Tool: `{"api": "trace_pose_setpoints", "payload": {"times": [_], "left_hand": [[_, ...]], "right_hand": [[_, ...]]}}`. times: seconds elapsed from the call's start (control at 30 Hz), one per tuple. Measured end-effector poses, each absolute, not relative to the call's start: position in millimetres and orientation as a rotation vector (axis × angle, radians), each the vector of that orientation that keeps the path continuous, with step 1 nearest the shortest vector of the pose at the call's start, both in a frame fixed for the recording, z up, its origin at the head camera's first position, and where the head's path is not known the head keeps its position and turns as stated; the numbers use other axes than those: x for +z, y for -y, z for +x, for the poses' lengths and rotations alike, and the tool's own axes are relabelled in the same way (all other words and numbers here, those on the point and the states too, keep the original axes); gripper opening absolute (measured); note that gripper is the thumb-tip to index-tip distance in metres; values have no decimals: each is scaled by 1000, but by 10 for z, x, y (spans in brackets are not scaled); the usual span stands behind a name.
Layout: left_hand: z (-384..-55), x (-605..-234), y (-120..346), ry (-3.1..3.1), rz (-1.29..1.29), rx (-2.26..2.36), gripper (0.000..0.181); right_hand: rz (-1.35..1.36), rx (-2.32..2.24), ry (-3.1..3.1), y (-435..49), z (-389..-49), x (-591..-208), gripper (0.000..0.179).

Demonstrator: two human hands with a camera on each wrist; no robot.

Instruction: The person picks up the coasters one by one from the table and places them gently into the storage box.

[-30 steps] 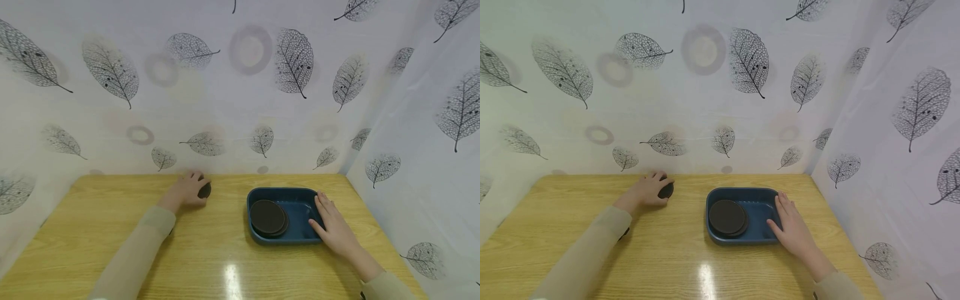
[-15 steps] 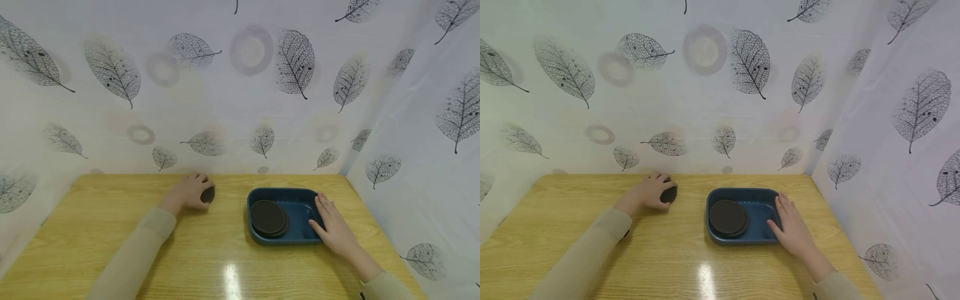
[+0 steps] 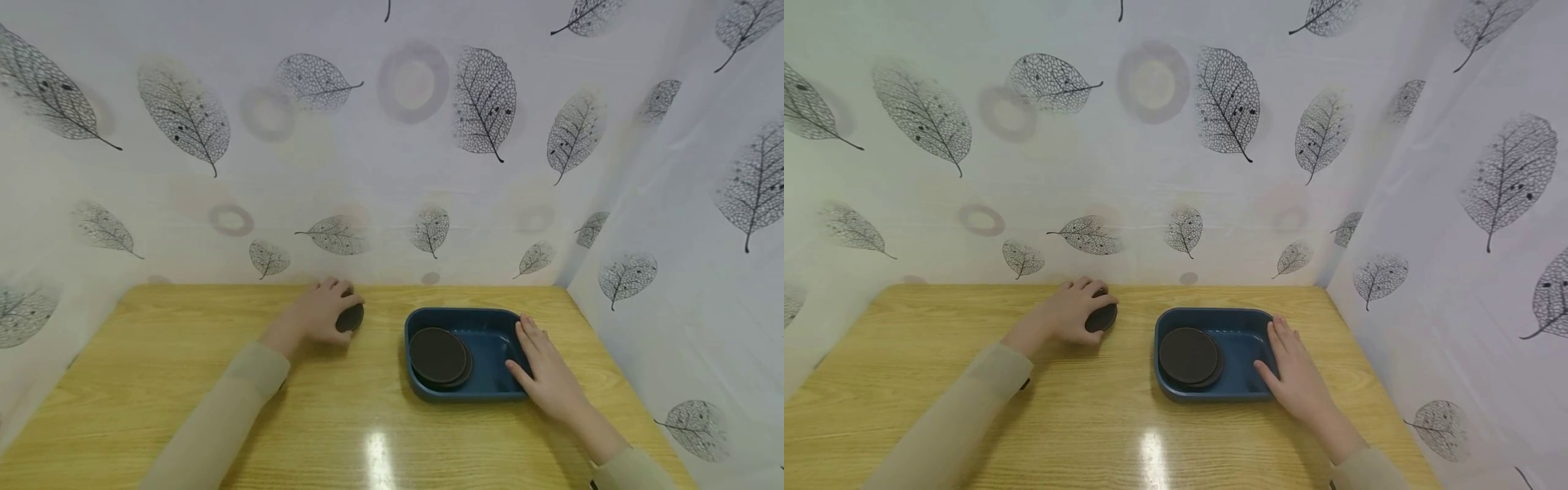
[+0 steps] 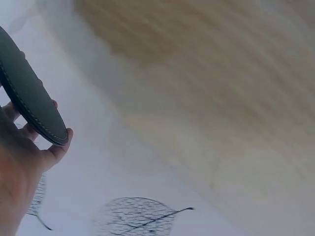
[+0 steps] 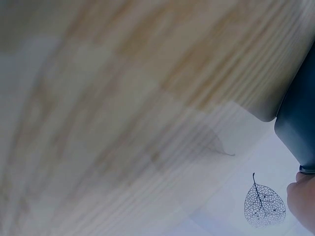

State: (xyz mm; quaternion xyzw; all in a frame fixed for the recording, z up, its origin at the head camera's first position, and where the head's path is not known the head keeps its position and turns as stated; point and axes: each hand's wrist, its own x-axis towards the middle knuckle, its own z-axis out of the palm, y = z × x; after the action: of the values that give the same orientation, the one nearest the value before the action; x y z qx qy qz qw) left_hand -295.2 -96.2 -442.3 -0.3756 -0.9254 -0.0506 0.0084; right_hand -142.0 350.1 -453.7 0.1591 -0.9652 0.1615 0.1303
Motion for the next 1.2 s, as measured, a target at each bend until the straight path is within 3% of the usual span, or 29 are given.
{"api": "trace_pose_setpoints", "payload": {"times": [0.6, 1.2], "left_hand": [[-2693, -4032, 496, 2696, -1379, -64, 76], [-2518, -3965, -61, 2570, -1545, -46, 73]], "right_hand": [[461, 463, 2806, -3494, -1390, -4520, 75], [469, 470, 2797, -3522, -1411, -4556, 76]]}}
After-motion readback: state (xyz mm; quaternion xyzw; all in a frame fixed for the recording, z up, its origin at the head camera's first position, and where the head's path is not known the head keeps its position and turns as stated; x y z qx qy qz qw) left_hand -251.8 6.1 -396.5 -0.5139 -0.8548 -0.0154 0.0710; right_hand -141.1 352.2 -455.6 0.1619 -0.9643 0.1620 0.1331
